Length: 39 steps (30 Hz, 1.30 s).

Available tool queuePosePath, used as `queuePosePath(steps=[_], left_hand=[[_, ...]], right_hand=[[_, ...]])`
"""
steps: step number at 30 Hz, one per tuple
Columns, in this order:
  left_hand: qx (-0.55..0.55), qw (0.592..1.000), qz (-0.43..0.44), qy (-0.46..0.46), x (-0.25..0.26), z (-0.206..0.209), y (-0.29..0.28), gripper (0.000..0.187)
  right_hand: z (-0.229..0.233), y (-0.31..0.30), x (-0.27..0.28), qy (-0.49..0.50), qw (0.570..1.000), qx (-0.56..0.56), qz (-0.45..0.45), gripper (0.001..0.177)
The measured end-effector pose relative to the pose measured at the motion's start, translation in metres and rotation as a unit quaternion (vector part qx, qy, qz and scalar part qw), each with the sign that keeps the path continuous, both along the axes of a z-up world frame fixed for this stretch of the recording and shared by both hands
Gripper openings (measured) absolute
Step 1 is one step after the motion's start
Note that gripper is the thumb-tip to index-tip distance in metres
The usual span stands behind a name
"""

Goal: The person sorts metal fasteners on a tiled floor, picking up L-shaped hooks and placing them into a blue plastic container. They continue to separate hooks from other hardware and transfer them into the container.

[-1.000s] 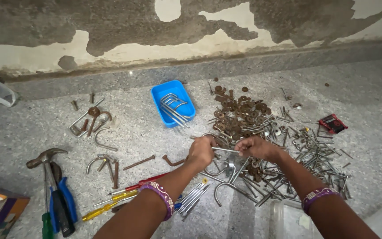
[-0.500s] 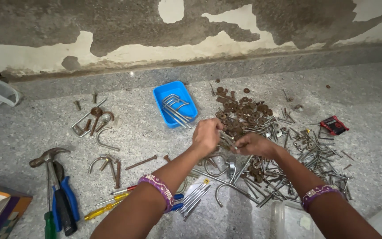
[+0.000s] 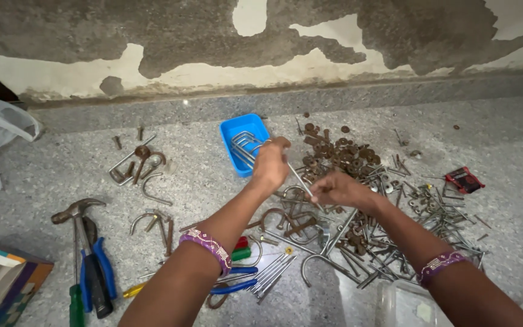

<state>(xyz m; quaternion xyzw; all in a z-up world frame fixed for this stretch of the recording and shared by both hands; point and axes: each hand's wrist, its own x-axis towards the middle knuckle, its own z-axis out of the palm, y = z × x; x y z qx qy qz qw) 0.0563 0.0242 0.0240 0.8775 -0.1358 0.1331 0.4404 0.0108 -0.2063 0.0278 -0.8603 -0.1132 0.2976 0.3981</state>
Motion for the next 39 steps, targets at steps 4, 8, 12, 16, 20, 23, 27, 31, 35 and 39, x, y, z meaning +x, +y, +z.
queuePosePath(steps=[4, 8, 12, 16, 20, 23, 27, 31, 35, 39], left_hand=[[-0.044, 0.995, 0.087, 0.021, -0.011, -0.006, 0.003, 0.056], [-0.093, 0.964, 0.166, 0.187, -0.02, -0.036, -0.009, 0.048], [-0.21, 0.912, 0.25, 0.25, -0.006, -0.067, -0.009, 0.033], [-0.208, 0.889, 0.287, 0.29, 0.006, -0.066, 0.01, 0.023], [-0.201, 0.886, 0.29, 0.3, 0.011, -0.053, 0.025, 0.019], [-0.239, 0.871, 0.3, 0.307, 0.018, -0.049, 0.027, 0.019], [-0.35, 0.838, 0.285, 0.307, 0.027, -0.059, 0.02, 0.02], [-0.303, 0.876, 0.246, 0.283, 0.031, -0.075, 0.02, 0.026], [-0.137, 0.941, 0.233, 0.205, 0.034, -0.088, 0.019, 0.031], [-0.158, 0.947, 0.174, 0.218, 0.025, -0.085, 0.018, 0.04]], right_hand=[[-0.003, 0.025, 0.014, -0.046, 0.995, 0.085, -0.031, 0.026], [-0.018, 0.047, 0.042, -0.108, 0.993, 0.037, -0.001, 0.029], [-0.03, 0.064, 0.049, -0.101, 0.991, 0.085, -0.009, 0.028], [-0.022, 0.079, 0.043, -0.064, 0.988, 0.141, -0.024, 0.027], [-0.009, 0.081, 0.047, 0.008, 0.985, 0.168, -0.049, 0.026], [-0.005, 0.077, 0.051, 0.051, 0.987, 0.129, -0.078, 0.027], [-0.014, 0.078, 0.056, 0.025, 0.985, 0.148, -0.084, 0.021], [-0.027, 0.08, 0.065, -0.067, 0.988, 0.086, -0.107, 0.013], [-0.049, 0.085, 0.081, -0.126, 0.983, 0.027, -0.132, 0.01], [-0.068, 0.092, 0.094, -0.185, 0.976, -0.03, -0.113, 0.011]])
